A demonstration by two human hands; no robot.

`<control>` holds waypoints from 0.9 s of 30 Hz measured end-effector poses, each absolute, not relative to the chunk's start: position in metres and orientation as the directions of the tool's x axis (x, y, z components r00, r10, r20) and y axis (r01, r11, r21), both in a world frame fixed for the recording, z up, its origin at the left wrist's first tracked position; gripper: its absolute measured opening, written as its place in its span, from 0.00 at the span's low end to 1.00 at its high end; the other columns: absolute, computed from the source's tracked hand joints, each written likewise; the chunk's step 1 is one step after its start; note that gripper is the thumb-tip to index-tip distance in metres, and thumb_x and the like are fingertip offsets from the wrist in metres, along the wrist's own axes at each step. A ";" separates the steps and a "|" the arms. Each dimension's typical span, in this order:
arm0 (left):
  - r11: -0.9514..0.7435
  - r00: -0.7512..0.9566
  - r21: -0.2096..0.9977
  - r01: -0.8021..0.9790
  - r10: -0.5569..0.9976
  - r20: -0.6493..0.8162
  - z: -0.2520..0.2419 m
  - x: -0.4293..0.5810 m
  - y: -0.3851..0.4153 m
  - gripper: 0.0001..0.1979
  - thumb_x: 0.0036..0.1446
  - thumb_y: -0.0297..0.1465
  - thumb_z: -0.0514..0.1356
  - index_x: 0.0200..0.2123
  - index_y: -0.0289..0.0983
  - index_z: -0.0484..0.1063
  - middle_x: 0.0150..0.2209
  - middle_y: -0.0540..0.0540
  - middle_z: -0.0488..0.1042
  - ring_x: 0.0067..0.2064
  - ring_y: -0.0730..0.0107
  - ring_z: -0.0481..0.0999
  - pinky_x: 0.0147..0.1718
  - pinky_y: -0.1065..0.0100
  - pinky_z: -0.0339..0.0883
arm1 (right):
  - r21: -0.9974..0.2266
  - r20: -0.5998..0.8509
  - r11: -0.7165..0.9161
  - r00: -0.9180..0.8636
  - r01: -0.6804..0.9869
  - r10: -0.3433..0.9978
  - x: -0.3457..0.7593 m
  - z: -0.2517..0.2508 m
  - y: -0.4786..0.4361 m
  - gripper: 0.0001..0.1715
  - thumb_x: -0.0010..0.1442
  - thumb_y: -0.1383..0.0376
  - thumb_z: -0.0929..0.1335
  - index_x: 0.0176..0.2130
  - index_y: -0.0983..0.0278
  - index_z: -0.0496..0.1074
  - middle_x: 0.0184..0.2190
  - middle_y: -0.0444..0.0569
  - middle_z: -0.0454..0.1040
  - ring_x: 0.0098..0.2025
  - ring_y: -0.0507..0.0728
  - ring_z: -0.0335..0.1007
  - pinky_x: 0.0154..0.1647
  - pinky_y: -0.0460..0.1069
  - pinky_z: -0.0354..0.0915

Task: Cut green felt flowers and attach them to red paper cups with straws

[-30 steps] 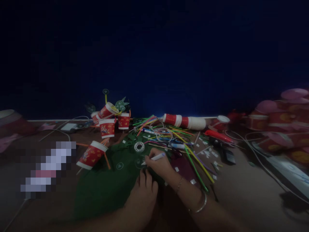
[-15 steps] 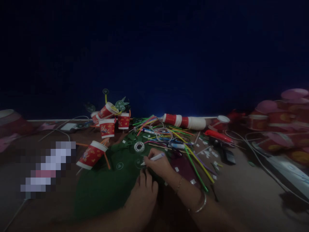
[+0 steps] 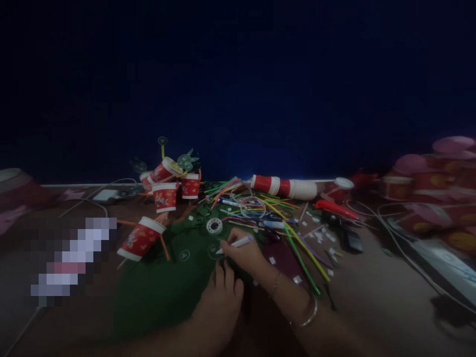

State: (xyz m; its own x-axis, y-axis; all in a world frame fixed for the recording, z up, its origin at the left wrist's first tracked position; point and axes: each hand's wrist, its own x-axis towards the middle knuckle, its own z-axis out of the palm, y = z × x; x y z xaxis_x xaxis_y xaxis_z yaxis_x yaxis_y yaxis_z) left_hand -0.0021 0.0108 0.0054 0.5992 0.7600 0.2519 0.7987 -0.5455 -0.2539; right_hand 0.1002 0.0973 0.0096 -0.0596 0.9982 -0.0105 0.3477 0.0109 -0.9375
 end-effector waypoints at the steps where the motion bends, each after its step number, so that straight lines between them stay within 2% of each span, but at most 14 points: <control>1: -0.546 0.600 -0.254 0.798 0.760 0.251 0.005 -0.002 0.011 0.14 0.50 0.31 0.56 0.36 0.27 0.72 0.44 0.26 0.72 0.48 0.43 0.71 0.43 0.52 0.65 | -0.936 -0.008 0.015 -0.063 0.351 0.998 0.100 0.009 0.097 0.11 0.49 0.62 0.66 0.21 0.62 0.60 0.15 0.39 0.68 0.18 0.50 0.62 0.20 0.43 0.57; 27: -0.562 0.612 -0.251 0.789 0.755 0.234 0.008 -0.003 0.011 0.14 0.50 0.32 0.57 0.36 0.27 0.72 0.45 0.25 0.71 0.48 0.44 0.70 0.42 0.51 0.65 | -0.934 0.000 0.022 -0.061 0.356 0.998 0.100 0.009 0.097 0.11 0.49 0.62 0.66 0.21 0.62 0.61 0.15 0.40 0.68 0.19 0.50 0.62 0.20 0.43 0.56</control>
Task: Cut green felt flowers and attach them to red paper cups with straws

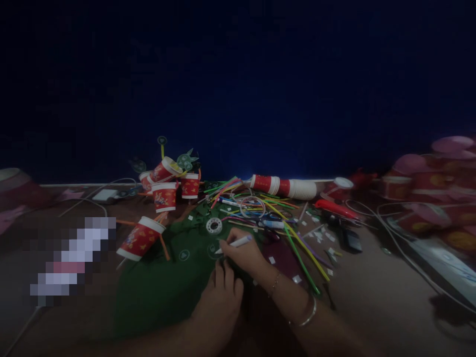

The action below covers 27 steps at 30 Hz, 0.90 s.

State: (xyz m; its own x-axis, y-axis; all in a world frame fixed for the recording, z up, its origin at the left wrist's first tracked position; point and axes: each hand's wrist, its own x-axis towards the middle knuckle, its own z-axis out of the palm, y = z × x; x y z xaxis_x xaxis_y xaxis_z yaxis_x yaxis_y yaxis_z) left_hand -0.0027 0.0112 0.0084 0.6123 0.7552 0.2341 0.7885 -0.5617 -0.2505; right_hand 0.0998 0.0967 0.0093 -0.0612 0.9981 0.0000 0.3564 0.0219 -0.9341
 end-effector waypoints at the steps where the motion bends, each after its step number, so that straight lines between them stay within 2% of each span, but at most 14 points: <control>1: -0.567 0.616 -0.247 0.786 0.753 0.232 0.009 -0.003 0.011 0.14 0.50 0.32 0.56 0.36 0.27 0.72 0.45 0.24 0.71 0.48 0.43 0.70 0.42 0.51 0.65 | -0.935 0.000 0.022 -0.062 0.354 0.998 0.100 0.010 0.097 0.11 0.49 0.62 0.66 0.22 0.62 0.61 0.15 0.40 0.68 0.19 0.50 0.62 0.20 0.43 0.56; 8: -0.537 0.589 -0.252 0.805 0.771 0.240 0.006 -0.002 0.011 0.12 0.51 0.31 0.56 0.36 0.29 0.72 0.45 0.28 0.72 0.49 0.46 0.71 0.42 0.52 0.65 | -0.942 -0.009 0.011 -0.057 0.334 0.998 0.099 0.013 0.097 0.11 0.49 0.62 0.66 0.21 0.62 0.60 0.15 0.40 0.68 0.19 0.50 0.63 0.20 0.44 0.57; 14: -0.550 0.597 -0.239 0.800 0.767 0.235 0.008 -0.003 0.010 0.12 0.50 0.29 0.56 0.36 0.29 0.72 0.45 0.28 0.72 0.48 0.47 0.71 0.41 0.53 0.66 | -0.968 0.024 0.014 0.040 0.250 0.999 0.101 0.015 0.100 0.12 0.49 0.63 0.65 0.19 0.61 0.57 0.11 0.39 0.65 0.16 0.50 0.62 0.19 0.44 0.57; 27: -0.551 0.598 -0.239 0.799 0.768 0.228 0.009 -0.003 0.010 0.12 0.51 0.30 0.55 0.36 0.28 0.72 0.45 0.26 0.72 0.49 0.44 0.71 0.42 0.53 0.65 | -0.942 -0.015 -0.001 -0.039 0.337 0.999 0.101 0.012 0.097 0.10 0.48 0.63 0.65 0.20 0.61 0.60 0.13 0.39 0.66 0.17 0.49 0.60 0.18 0.43 0.54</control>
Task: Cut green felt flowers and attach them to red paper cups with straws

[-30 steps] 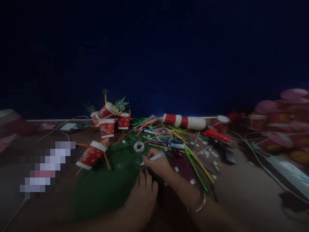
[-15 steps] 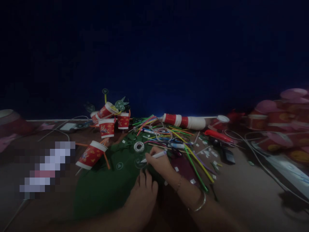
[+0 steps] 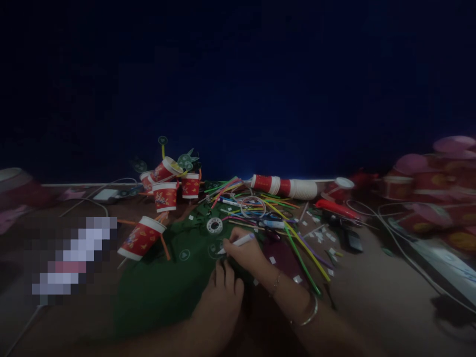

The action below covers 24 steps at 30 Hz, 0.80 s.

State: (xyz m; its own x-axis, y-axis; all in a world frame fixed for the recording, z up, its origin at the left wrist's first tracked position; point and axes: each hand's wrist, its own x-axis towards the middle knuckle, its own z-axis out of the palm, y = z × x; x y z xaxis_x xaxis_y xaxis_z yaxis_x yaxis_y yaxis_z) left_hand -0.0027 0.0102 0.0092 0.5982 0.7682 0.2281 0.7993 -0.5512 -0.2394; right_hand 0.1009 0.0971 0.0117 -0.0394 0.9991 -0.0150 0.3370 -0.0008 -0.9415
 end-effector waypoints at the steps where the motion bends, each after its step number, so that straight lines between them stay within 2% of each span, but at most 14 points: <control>1: -0.556 0.602 -0.240 0.796 0.766 0.225 0.010 -0.003 0.010 0.13 0.51 0.30 0.55 0.36 0.27 0.72 0.45 0.26 0.72 0.49 0.44 0.71 0.42 0.53 0.65 | -0.941 -0.016 -0.001 -0.041 0.337 0.999 0.101 0.013 0.097 0.10 0.48 0.64 0.65 0.20 0.61 0.60 0.13 0.39 0.66 0.17 0.49 0.60 0.18 0.43 0.54; 18: -0.540 0.591 -0.251 0.803 0.773 0.229 0.009 -0.002 0.011 0.13 0.52 0.30 0.54 0.37 0.28 0.72 0.45 0.29 0.72 0.49 0.47 0.71 0.43 0.52 0.65 | -0.941 -0.021 -0.008 -0.034 0.339 0.999 0.101 0.011 0.098 0.09 0.45 0.65 0.65 0.19 0.61 0.58 0.12 0.38 0.63 0.16 0.49 0.59 0.17 0.43 0.53; 24: -0.555 0.602 -0.239 0.797 0.764 0.233 0.009 -0.003 0.011 0.14 0.52 0.30 0.55 0.38 0.27 0.72 0.45 0.26 0.71 0.49 0.45 0.70 0.43 0.51 0.65 | -0.939 -0.023 -0.012 -0.027 0.344 0.999 0.101 0.009 0.099 0.09 0.46 0.65 0.64 0.19 0.61 0.58 0.11 0.37 0.63 0.15 0.49 0.58 0.17 0.43 0.52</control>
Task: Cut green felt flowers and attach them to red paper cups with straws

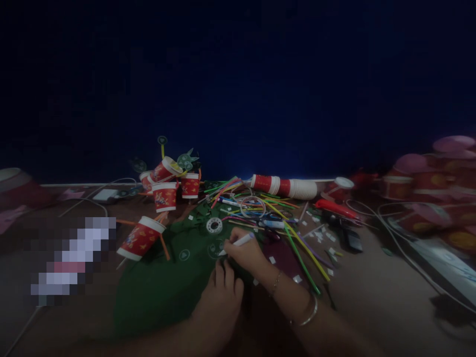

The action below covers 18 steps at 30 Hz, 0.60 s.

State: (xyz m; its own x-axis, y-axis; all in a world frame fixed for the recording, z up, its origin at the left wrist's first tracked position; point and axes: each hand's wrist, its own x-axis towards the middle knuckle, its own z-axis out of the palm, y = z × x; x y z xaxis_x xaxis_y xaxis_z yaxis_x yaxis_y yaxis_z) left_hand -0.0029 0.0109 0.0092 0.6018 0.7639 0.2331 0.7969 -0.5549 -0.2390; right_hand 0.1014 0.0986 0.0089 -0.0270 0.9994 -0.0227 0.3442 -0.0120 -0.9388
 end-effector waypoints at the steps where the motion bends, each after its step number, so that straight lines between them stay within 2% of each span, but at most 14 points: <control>1: -0.558 0.603 -0.236 0.796 0.764 0.229 0.009 -0.003 0.011 0.13 0.52 0.30 0.55 0.37 0.27 0.72 0.45 0.25 0.71 0.49 0.45 0.70 0.43 0.51 0.65 | -0.939 -0.023 -0.013 -0.025 0.344 0.999 0.101 0.009 0.099 0.09 0.46 0.65 0.64 0.19 0.61 0.58 0.11 0.37 0.63 0.15 0.49 0.57 0.17 0.43 0.52; 18: -0.561 0.609 -0.247 0.790 0.763 0.216 0.012 -0.004 0.011 0.13 0.52 0.31 0.55 0.37 0.29 0.72 0.44 0.29 0.72 0.47 0.47 0.71 0.41 0.52 0.66 | -0.948 -0.020 -0.020 0.003 0.318 1.000 0.101 0.010 0.099 0.10 0.47 0.64 0.64 0.19 0.61 0.58 0.11 0.39 0.65 0.16 0.49 0.58 0.18 0.44 0.54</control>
State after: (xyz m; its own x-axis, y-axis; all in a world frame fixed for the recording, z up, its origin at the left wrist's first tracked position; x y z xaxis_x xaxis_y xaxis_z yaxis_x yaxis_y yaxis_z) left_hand -0.0039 0.0108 0.0116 0.6089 0.7633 0.2158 0.7903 -0.5606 -0.2472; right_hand 0.1013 0.0990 0.0099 0.0031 0.9998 -0.0202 0.3184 -0.0202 -0.9477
